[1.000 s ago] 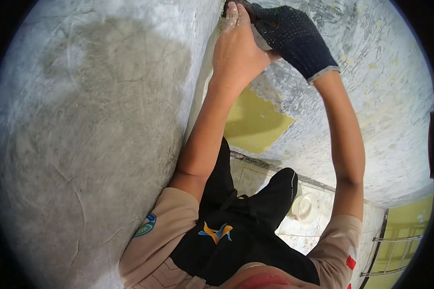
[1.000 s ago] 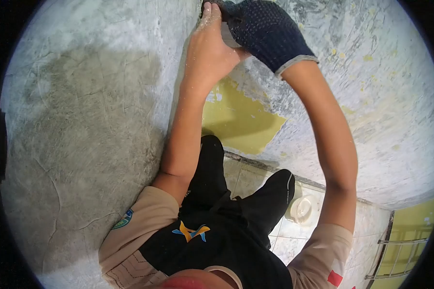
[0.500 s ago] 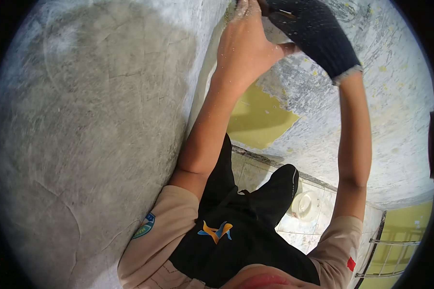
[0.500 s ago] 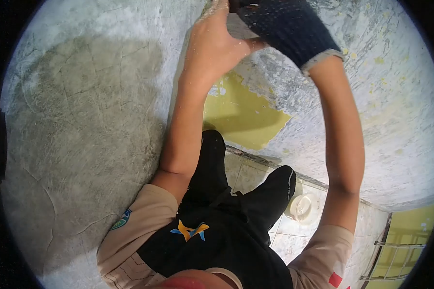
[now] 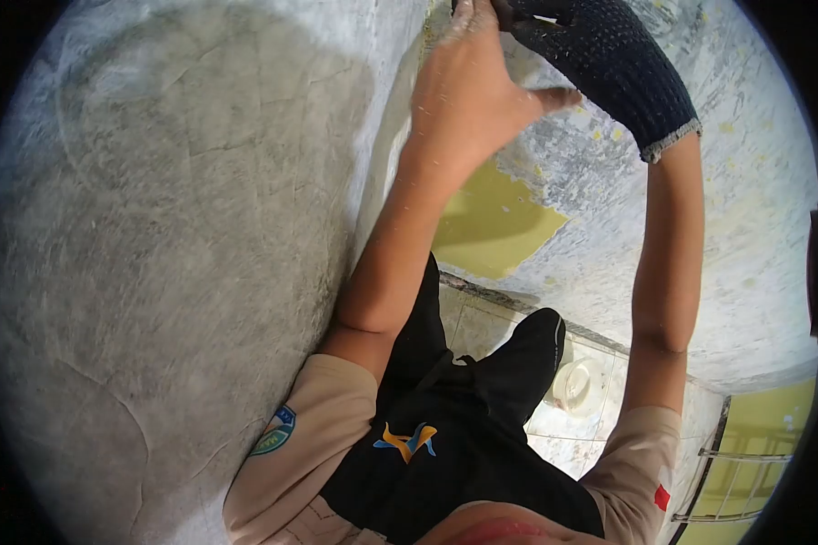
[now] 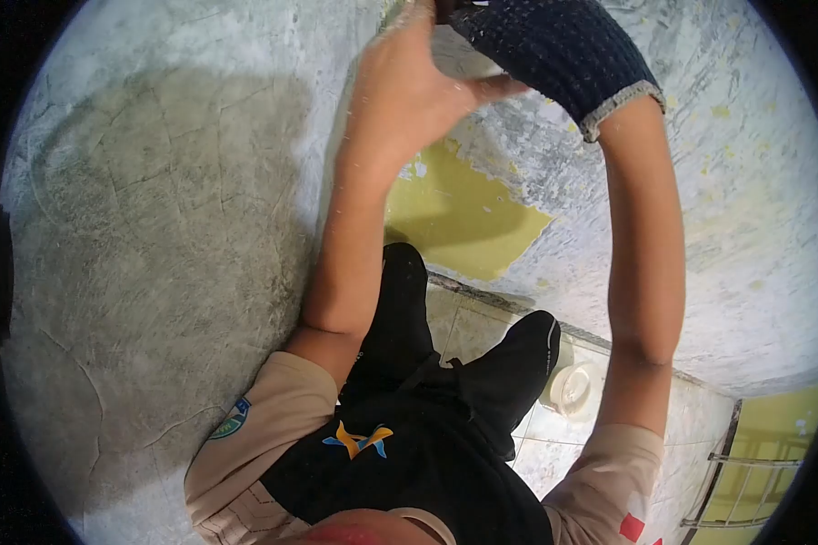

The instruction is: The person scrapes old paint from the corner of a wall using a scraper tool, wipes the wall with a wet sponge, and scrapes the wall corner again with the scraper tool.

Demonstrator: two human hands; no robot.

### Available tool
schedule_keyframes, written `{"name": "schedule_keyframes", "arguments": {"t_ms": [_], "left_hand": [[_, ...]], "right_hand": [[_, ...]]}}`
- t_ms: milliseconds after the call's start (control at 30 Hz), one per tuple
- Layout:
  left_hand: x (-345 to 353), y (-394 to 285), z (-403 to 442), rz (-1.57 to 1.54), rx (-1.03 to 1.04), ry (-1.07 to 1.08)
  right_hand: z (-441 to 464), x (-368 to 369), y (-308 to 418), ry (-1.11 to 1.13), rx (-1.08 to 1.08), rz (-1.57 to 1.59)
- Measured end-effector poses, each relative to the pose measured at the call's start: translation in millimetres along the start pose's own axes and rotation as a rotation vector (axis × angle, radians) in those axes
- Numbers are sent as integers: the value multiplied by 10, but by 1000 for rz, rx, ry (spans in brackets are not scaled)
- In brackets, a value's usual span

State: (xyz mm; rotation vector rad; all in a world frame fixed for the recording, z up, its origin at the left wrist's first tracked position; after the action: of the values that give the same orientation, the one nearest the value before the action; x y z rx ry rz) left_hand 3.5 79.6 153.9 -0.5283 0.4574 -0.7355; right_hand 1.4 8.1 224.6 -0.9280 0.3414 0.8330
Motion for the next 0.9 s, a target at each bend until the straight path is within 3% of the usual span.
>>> {"name": "schedule_keyframes", "arguments": {"t_ms": [33,67,100,167,200,233,300,367,433,467,567,600,700,833,900], "left_hand": [[27,20,-9,-12,-16,-11],[23,49,-11,-16,-20,-10],[4,64,-1,31,2,-13],[9,69,-36,79,18,-13],[30,57,-47,2,-65,51],[70,73,-37,-78,-141,108],[27,55,-54,-20,-68,42],[-14,2,-64,41,6,-13],[28,39,-55,-67,-14,67],[2,59,-38,-62,-10,53],[27,145,-62,23,-38,29],[0,111,-107,-28,4,-6],[-24,92,-123,-39,79,-85],[0,120,-98,-11,56,-18],[19,82,-85,-31,55,-9]], "right_hand": [[5,110,-136,118,150,26],[45,10,138,-56,-67,-199],[36,-9,141,-50,-63,-198],[-18,173,-165,229,271,246],[-45,230,-239,366,350,239],[-72,321,-281,361,342,233],[-119,125,1,-118,-71,-118],[-57,15,6,-98,-26,-10],[-61,268,-193,389,345,253],[-33,163,35,121,-25,-59],[-99,354,-133,107,90,-10],[-160,352,-229,171,205,101],[-175,441,-322,197,280,189],[-202,373,-295,170,277,145],[-154,378,-261,187,171,2]]}}
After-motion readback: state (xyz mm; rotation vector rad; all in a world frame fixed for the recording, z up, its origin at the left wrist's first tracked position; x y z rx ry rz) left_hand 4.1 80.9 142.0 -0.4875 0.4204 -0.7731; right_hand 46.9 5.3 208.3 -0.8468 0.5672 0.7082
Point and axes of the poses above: each hand's wrist, its own z-axis towards the middle knuckle, its own x-axis out of the palm, y = z × x, the point moved 10 cm from there along z, towards the middle knuckle, and after that the axes turned 13 degrees about -z, right-handed, at the moved point
